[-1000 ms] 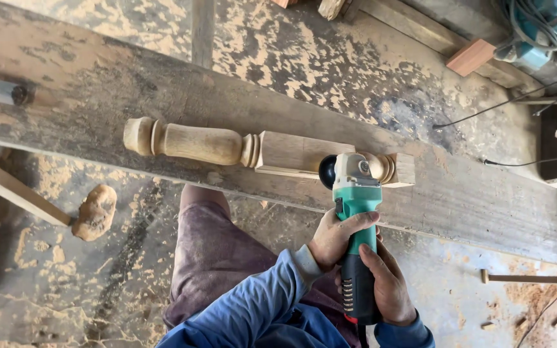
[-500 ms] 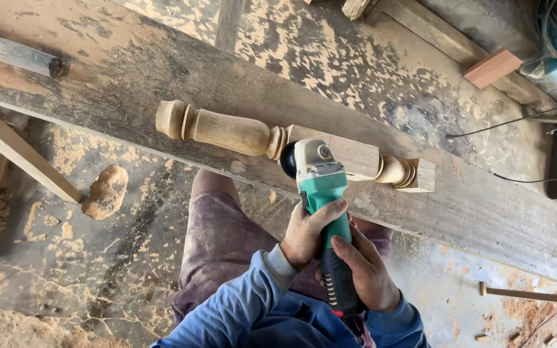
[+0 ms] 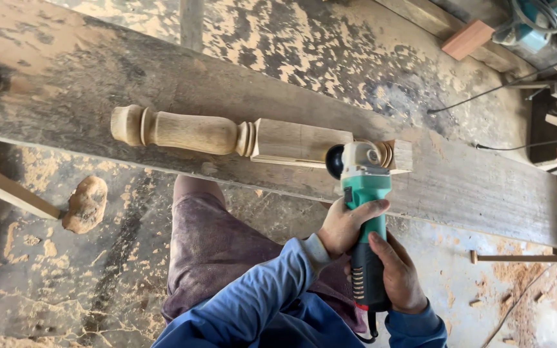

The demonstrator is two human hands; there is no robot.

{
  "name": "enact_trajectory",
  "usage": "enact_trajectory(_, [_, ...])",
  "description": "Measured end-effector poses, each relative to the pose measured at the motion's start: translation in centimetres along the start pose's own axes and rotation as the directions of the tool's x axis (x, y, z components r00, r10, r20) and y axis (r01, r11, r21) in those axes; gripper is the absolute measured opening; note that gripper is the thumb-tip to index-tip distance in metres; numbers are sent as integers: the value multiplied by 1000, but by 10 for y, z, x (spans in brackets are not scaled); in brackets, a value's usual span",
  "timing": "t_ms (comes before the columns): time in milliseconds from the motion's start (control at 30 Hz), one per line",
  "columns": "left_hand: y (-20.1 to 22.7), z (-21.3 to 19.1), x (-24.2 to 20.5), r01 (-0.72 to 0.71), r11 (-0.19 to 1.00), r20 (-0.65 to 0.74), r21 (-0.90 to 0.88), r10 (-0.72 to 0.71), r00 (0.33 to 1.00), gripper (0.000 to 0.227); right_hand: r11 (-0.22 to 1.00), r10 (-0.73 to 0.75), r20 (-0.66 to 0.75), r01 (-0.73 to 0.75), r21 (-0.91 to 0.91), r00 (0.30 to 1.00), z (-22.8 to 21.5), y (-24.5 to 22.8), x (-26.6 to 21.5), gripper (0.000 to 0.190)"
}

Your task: Sanding a decorative wooden furniture leg using a handheld power sander with a sanding disc.

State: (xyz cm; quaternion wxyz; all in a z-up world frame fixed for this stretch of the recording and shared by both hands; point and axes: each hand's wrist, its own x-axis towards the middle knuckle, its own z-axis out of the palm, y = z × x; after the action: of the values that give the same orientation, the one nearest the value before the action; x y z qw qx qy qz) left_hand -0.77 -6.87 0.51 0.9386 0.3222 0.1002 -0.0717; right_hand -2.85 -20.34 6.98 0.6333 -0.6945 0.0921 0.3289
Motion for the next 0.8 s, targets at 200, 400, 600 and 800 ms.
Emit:
enact_trajectory(200, [-2, 6, 22, 73, 994, 52, 87, -77, 996, 42, 999, -12, -102, 17, 51, 995, -1, -6, 3, 50])
enact_trajectory(400, [18, -12, 1, 47, 999, 42, 9, -48, 998, 40, 999, -53, -20, 53, 1, 998, 21, -8, 7, 50])
enact_trajectory(600, [43, -36, -24, -62, 997, -63, -49, 59, 996, 36, 998, -51, 156, 57, -37, 986, 55, -19, 12, 50])
enact_trajectory(800, [70, -56, -47, -173, 983, -143, -56, 164, 976, 33, 991, -57, 259, 86, -101, 964, 74, -18, 30, 51])
